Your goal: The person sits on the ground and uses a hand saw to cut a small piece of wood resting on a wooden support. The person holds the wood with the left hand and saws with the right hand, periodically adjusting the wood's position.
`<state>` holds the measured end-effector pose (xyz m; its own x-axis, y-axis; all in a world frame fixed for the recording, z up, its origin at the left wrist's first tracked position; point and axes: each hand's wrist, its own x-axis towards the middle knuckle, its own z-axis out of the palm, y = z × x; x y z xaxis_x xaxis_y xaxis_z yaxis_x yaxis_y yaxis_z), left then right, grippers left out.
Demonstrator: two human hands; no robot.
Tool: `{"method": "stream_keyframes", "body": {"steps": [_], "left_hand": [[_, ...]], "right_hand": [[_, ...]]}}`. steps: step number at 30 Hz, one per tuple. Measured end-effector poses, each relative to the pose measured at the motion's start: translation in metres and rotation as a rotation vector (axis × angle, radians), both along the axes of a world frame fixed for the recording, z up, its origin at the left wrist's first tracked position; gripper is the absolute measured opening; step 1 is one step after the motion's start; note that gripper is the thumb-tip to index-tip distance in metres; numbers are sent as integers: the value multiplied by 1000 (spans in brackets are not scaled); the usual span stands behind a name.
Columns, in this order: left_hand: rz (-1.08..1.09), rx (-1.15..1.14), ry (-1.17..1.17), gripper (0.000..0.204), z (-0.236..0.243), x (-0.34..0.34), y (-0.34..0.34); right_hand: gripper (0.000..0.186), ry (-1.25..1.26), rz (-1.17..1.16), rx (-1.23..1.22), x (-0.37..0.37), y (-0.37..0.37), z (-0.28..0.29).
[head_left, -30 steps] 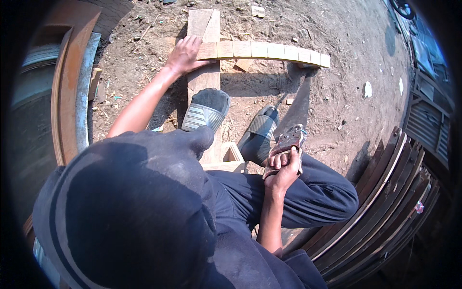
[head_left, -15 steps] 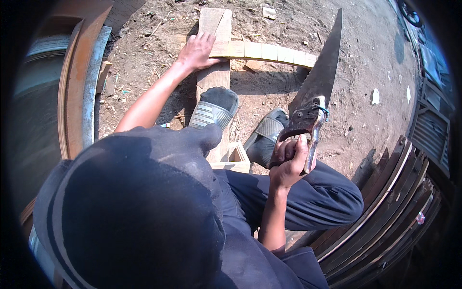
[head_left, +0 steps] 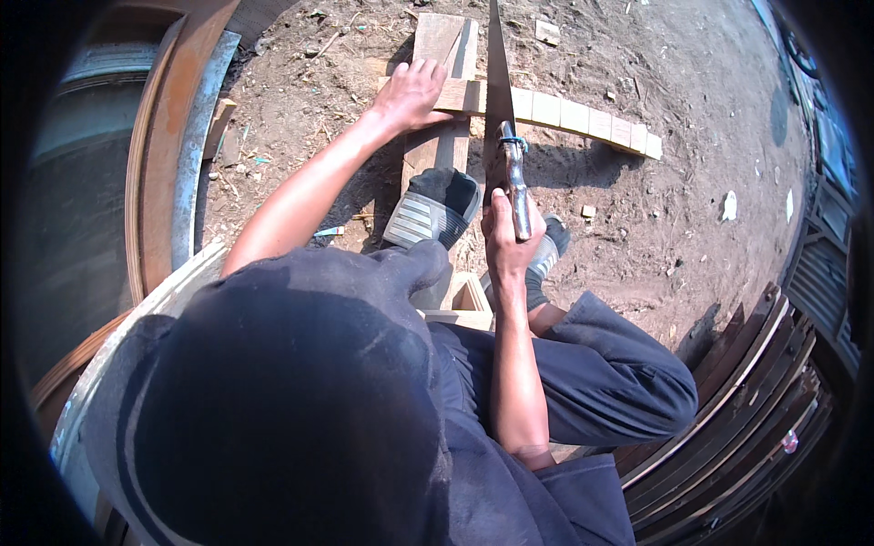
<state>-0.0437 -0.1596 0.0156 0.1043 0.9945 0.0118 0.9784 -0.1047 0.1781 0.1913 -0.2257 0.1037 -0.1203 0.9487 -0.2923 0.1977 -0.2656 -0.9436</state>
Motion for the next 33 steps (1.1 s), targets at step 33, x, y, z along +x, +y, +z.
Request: {"method": "stream_keyframes", "body": {"steps": [33], "left_hand": [[36,-19,-11,58,1,6,1]], "right_hand": [[15,-126,83,85,-20,6,-12]]}}
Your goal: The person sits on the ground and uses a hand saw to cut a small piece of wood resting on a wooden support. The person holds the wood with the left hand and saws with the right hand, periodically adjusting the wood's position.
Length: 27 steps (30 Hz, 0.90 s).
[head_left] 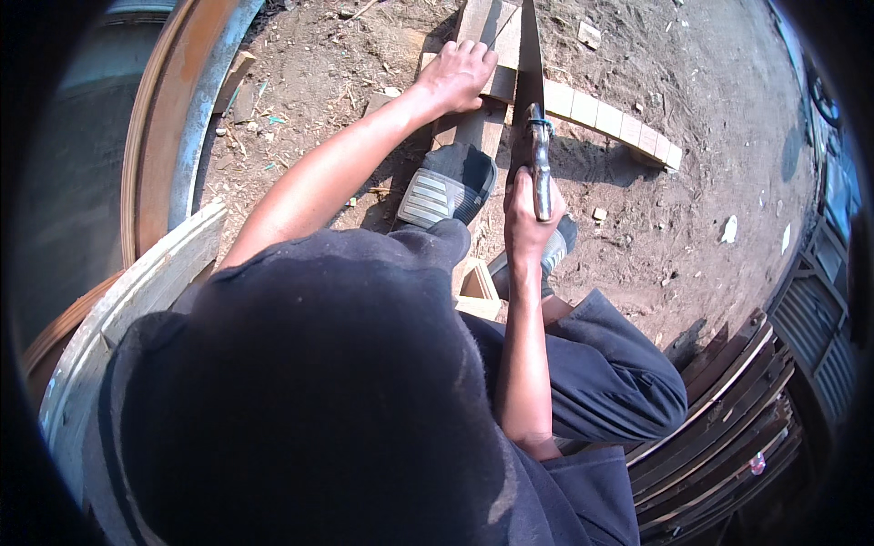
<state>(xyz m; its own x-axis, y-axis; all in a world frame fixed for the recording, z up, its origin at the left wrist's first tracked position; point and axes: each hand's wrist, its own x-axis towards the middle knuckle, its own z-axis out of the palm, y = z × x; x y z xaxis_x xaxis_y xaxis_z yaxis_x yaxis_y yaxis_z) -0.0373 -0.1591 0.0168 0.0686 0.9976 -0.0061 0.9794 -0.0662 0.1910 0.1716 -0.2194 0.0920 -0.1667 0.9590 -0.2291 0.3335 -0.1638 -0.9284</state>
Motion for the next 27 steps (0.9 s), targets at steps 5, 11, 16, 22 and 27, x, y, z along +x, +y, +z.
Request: {"method": "stream_keyframes", "body": {"steps": [5,11,16,22,27], "left_hand": [[61,-29,-39,62,-1,0,-3],[26,-70,-41,60,3,2,1],[11,-9,-11,60,-6,-5,2],[-9,-11,-22,61,-6,-2,6],[24,-21,3,60,-6,-4,1]], "right_hand": [[14,39,-11,-26,10,-25,5],[14,81,-15,-15,-14,15,3],[10,57,-28,-21,16,-34,2],[15,38,-4,18,-19,13,15],[14,4,8,-88,2,-16,24]]}}
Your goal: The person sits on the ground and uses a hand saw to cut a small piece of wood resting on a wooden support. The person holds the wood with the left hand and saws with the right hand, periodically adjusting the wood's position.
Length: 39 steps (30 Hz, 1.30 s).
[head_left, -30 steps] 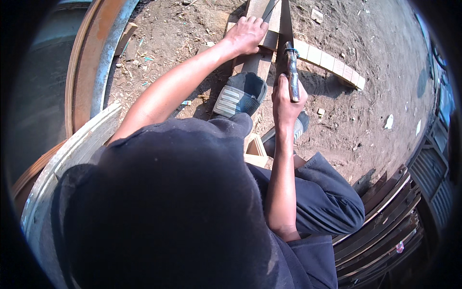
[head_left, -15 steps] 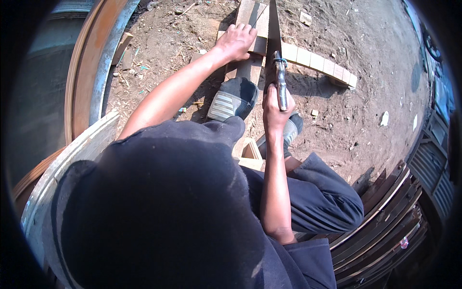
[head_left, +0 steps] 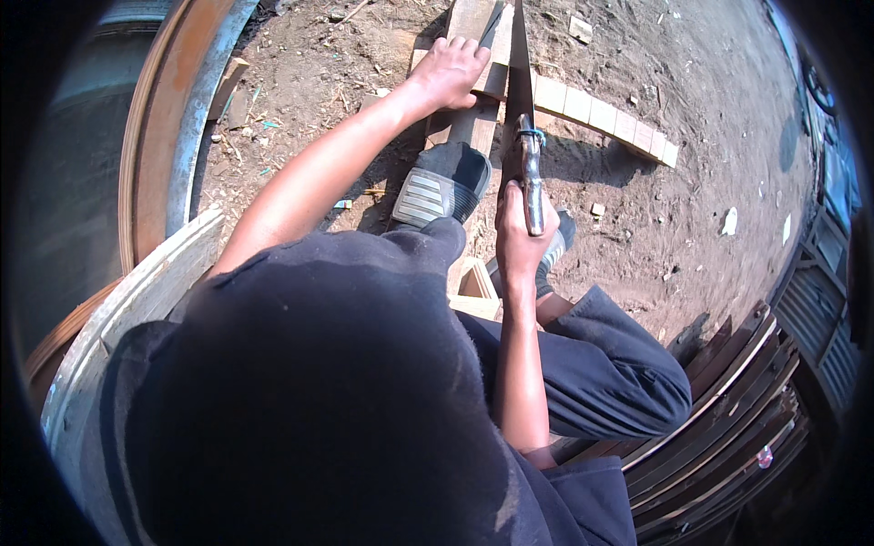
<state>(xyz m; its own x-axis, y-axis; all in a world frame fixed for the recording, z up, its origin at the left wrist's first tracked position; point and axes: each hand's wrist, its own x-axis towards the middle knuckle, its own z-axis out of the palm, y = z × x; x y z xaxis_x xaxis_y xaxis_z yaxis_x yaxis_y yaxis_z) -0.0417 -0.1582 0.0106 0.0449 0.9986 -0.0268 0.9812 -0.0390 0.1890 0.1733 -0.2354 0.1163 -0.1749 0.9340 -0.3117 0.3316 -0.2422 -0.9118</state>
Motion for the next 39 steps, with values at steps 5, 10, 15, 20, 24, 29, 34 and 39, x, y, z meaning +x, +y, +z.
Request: {"method": "stream_keyframes", "body": {"steps": [5,10,15,20,24,29,34,39], "left_hand": [[-19,-6,-17,59,2,2,3],[-30,-12,12,60,1,2,9],[-2,-9,3,60,1,3,5],[-22,-16,-30,59,5,3,10],[-18,-31,-35,60,6,3,5],[-23,-6,-29,60,5,-1,4],[-69,-42,25,57,6,5,15],[-57,5,2,60,7,-2,6]], "right_hand": [[13,-10,-49,64,9,-7,-12],[19,42,-18,129,-31,26,-7],[8,17,-37,47,18,-24,-17],[13,29,-21,155,-25,30,-16],[14,38,-26,113,-16,15,-14],[10,1,-26,186,6,-19,-22],[10,103,-58,218,-26,43,-32],[7,78,-54,224,6,-15,-25]]}}
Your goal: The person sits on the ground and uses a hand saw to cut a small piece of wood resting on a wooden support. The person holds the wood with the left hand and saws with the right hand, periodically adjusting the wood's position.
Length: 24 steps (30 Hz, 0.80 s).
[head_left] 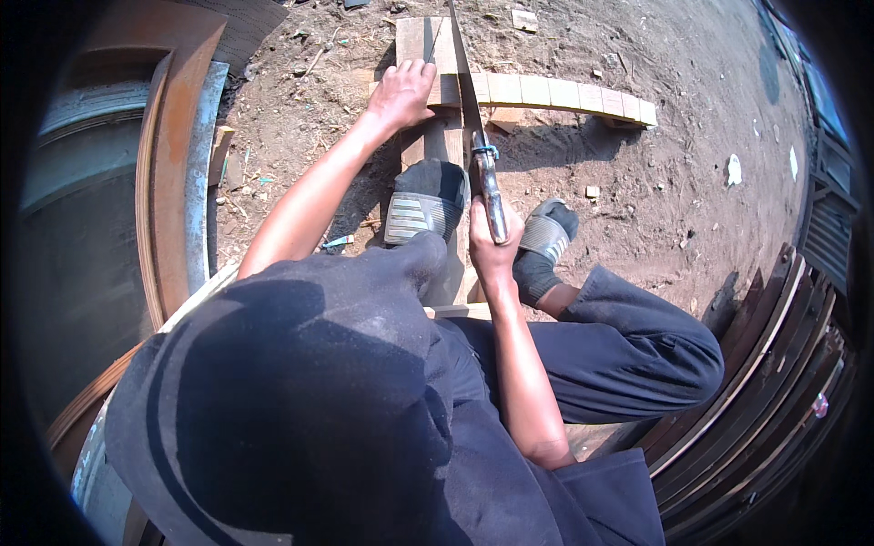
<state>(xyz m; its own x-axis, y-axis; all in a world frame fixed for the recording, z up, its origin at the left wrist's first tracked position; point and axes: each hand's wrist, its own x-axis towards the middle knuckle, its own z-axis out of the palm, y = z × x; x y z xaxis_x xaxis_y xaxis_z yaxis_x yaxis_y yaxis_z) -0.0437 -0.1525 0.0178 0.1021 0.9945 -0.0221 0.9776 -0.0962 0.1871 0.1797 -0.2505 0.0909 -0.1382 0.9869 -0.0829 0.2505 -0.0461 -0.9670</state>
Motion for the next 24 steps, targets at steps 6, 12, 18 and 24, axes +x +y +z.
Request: {"method": "stream_keyframes", "body": {"steps": [6,12,18,24], "left_hand": [[-30,-10,18,60,-1,7,10],[-3,-43,15,60,4,1,3],[-15,-78,9,60,8,5,9],[-4,-58,-17,62,6,5,7]], "right_hand": [[12,51,-25,-37,-25,55,-9],[7,36,-82,21,1,-11,-2],[16,16,-26,-79,-33,59,-2],[9,-73,-68,4,10,-19,-10]]}}
